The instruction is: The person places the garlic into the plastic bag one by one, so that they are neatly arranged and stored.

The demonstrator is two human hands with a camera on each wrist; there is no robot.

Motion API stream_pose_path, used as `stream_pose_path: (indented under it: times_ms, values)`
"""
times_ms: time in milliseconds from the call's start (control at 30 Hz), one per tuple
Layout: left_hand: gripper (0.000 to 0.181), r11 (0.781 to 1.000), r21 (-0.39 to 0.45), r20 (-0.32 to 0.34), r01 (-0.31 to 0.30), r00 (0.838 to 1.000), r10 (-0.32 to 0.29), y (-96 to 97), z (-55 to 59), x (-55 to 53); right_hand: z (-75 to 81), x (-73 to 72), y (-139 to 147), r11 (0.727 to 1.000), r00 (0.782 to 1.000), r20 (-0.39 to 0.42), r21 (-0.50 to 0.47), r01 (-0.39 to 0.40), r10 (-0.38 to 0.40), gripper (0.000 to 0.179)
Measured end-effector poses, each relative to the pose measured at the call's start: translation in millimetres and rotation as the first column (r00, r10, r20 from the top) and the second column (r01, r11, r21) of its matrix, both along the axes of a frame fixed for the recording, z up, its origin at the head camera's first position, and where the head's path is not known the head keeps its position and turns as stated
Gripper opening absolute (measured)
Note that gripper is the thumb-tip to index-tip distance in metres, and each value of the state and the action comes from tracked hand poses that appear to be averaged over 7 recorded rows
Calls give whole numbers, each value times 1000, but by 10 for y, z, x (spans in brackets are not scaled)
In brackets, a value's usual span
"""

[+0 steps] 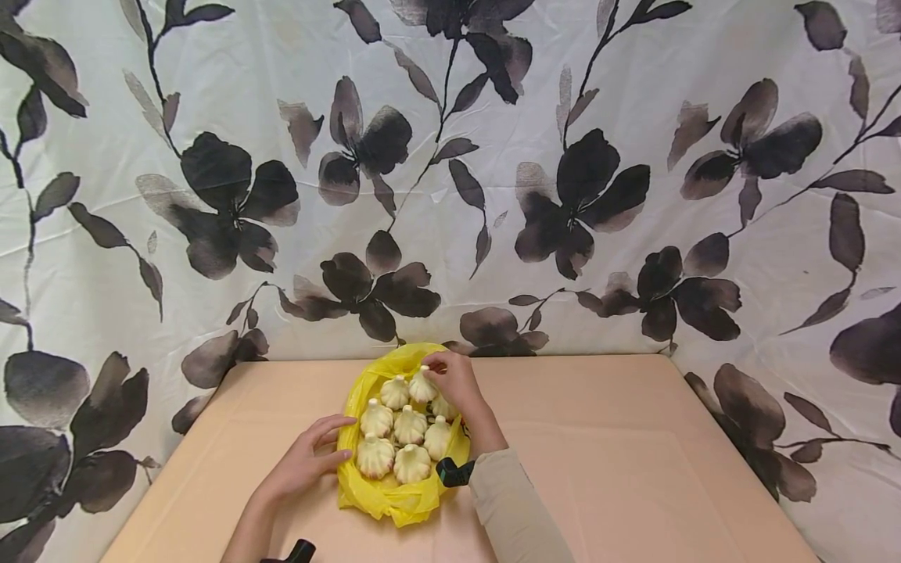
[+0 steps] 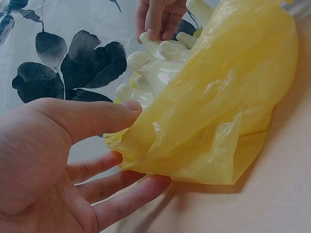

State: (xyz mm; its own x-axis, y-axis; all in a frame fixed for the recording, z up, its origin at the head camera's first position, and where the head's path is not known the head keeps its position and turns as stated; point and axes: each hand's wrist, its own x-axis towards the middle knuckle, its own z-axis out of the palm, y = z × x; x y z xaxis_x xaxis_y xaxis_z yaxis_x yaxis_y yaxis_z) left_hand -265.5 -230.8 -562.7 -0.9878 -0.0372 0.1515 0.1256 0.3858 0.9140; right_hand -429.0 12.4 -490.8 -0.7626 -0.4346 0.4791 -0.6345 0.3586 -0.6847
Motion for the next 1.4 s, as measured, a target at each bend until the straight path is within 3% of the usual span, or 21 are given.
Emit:
stream_pose_path:
  times_ms: [333,733,1000,1100,1267,1400]
  values:
    - [47,1000,-15,-4,6,1000,-6,-52,24,54,-23,57,-40,1000,1000,14,17,-2,2,17]
    - [46,999,-29,-13,22,1000,-22,-102,43,109,-62,129,-111,996,998,44,68,52,-55,18]
    - [45,999,-18,-27,26,999,-27,-41,222,242,-82,188,-152,991,997,47,121,61,-67,19]
    - [45,999,5,-15,48,999,-47,-67,194,230,-111,198,-161,989,998,27,133,60,-65,19]
    - [46,999,-17,-25,45,999,-45,-150,69,176,-166,224,-180,987,998,8,147,64,-66,17]
    - [47,998,-35,-21,46,999,-47,-199,30,179,-193,250,-200,988,998,2,142,64,-65,15]
